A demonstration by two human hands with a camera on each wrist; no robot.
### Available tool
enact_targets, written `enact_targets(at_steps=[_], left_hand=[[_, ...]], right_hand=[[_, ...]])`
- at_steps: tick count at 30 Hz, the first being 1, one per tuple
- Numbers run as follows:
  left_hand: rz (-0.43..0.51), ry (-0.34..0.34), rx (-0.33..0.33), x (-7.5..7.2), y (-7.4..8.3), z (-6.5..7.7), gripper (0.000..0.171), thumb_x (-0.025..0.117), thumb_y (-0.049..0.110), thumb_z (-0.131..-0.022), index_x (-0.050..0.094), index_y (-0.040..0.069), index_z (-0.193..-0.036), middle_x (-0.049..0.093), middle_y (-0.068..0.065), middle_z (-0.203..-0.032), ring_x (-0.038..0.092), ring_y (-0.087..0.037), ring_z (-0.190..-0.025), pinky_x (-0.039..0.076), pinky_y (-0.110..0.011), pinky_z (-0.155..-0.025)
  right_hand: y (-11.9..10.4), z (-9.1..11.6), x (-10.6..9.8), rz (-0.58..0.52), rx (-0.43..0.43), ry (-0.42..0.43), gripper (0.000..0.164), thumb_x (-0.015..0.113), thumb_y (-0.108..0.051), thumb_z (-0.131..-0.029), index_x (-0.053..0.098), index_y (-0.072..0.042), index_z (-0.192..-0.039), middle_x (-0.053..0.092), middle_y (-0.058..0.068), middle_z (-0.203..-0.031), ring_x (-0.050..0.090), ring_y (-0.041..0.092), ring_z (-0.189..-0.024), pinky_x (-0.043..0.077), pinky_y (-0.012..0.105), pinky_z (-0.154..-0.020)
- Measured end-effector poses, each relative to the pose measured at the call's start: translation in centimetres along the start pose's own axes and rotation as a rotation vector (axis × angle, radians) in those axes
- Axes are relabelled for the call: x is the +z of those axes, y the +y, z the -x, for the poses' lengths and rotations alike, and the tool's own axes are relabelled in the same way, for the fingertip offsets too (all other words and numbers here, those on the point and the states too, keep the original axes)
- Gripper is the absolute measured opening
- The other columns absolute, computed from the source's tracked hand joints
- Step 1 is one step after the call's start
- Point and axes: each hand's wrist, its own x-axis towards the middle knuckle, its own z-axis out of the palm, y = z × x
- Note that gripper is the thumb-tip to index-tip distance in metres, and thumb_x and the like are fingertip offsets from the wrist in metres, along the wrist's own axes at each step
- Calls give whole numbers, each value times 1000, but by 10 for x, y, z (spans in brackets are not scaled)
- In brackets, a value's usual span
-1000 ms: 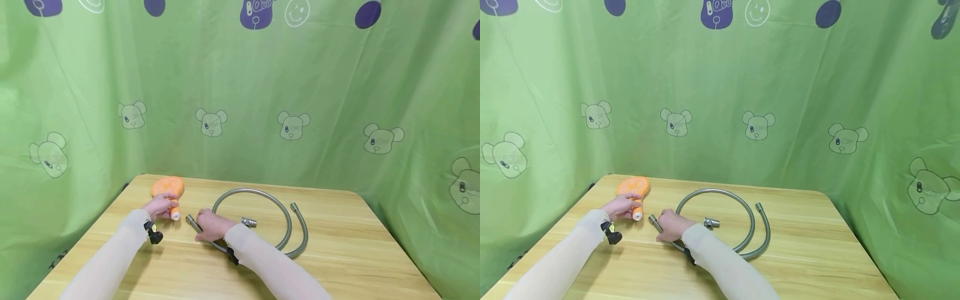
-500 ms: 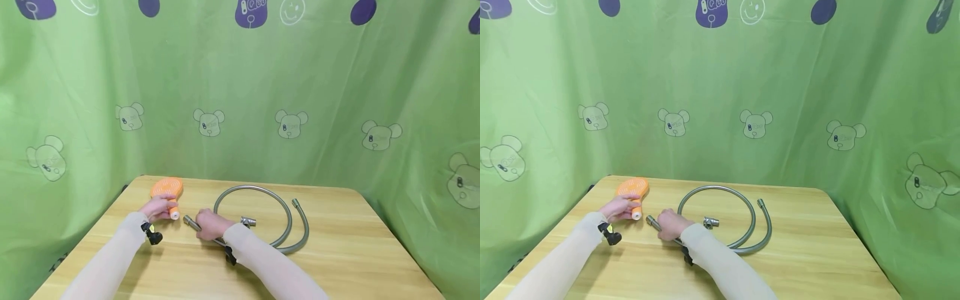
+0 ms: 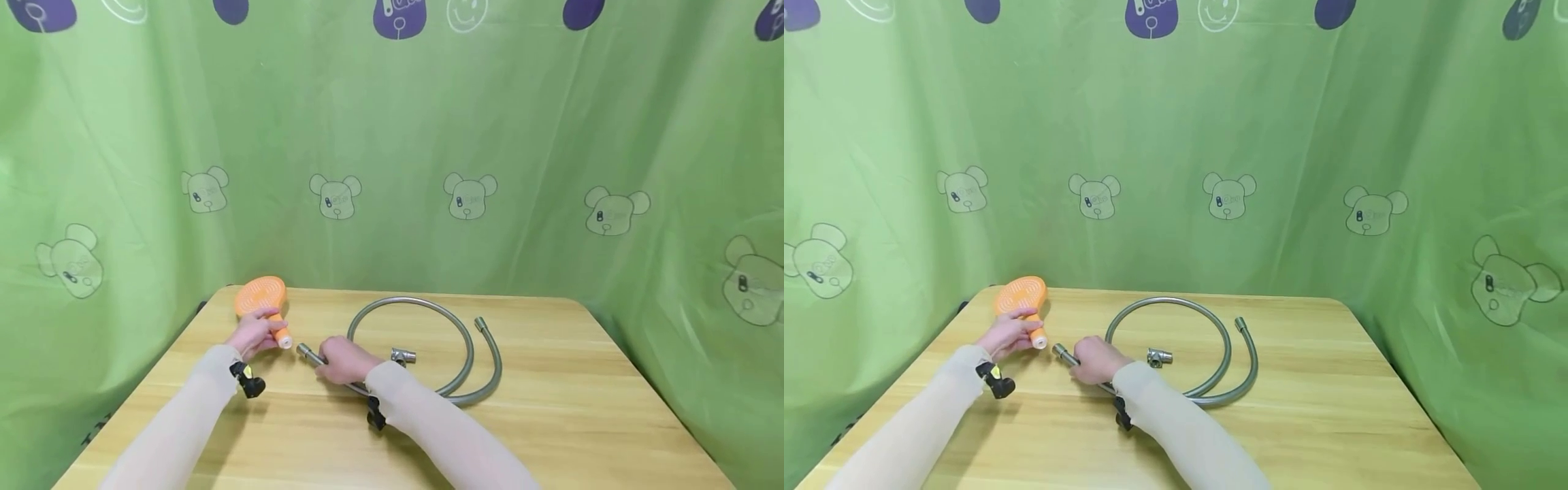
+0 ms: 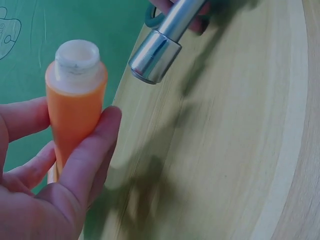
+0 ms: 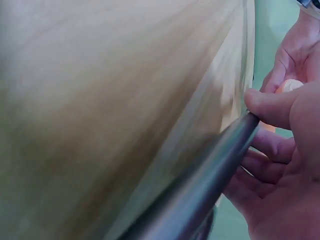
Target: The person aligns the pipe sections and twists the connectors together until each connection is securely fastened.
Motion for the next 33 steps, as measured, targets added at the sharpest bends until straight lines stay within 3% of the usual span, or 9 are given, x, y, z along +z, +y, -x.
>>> enact_targets(at_steps=[8,17,25,33], left_hand=[[6,50,-5,0,4,-1,68,63,2,-96,29,-1,-154,63,-10,-97,67,-14,-68,60,-28,-67],[38,68,12,-1,6,-2,69,62,-1,-95,28,0,-155,45,-26,-131,66,-16,-75,61,-30,-75],[17,81,25,-2,8,1,71,62,0,-95,26,0,-156,43,-31,-138,67,-18,-78,62,-34,-80],[-22,106,46,0,11,2,69,61,1,-96,27,0,-156,38,-33,-145,66,-19,-85,62,-30,-77]], right_hand=[[-3,0,-2,-121,32,15,16,69,-19,-95,62,-13,-81,56,-4,-69,50,8,-59,45,21,-52],[-8,-1,-5,-199,78,13,3,65,-10,-95,65,-7,-95,58,-2,-74,52,9,-64,46,22,-57],[-9,-3,-7,-286,108,40,19,61,-1,-91,64,-1,-110,59,1,-81,52,11,-67,46,23,-57],[-12,-6,-9,-319,125,82,30,62,4,-86,64,-1,-115,65,6,-93,55,13,-76,48,24,-65]])
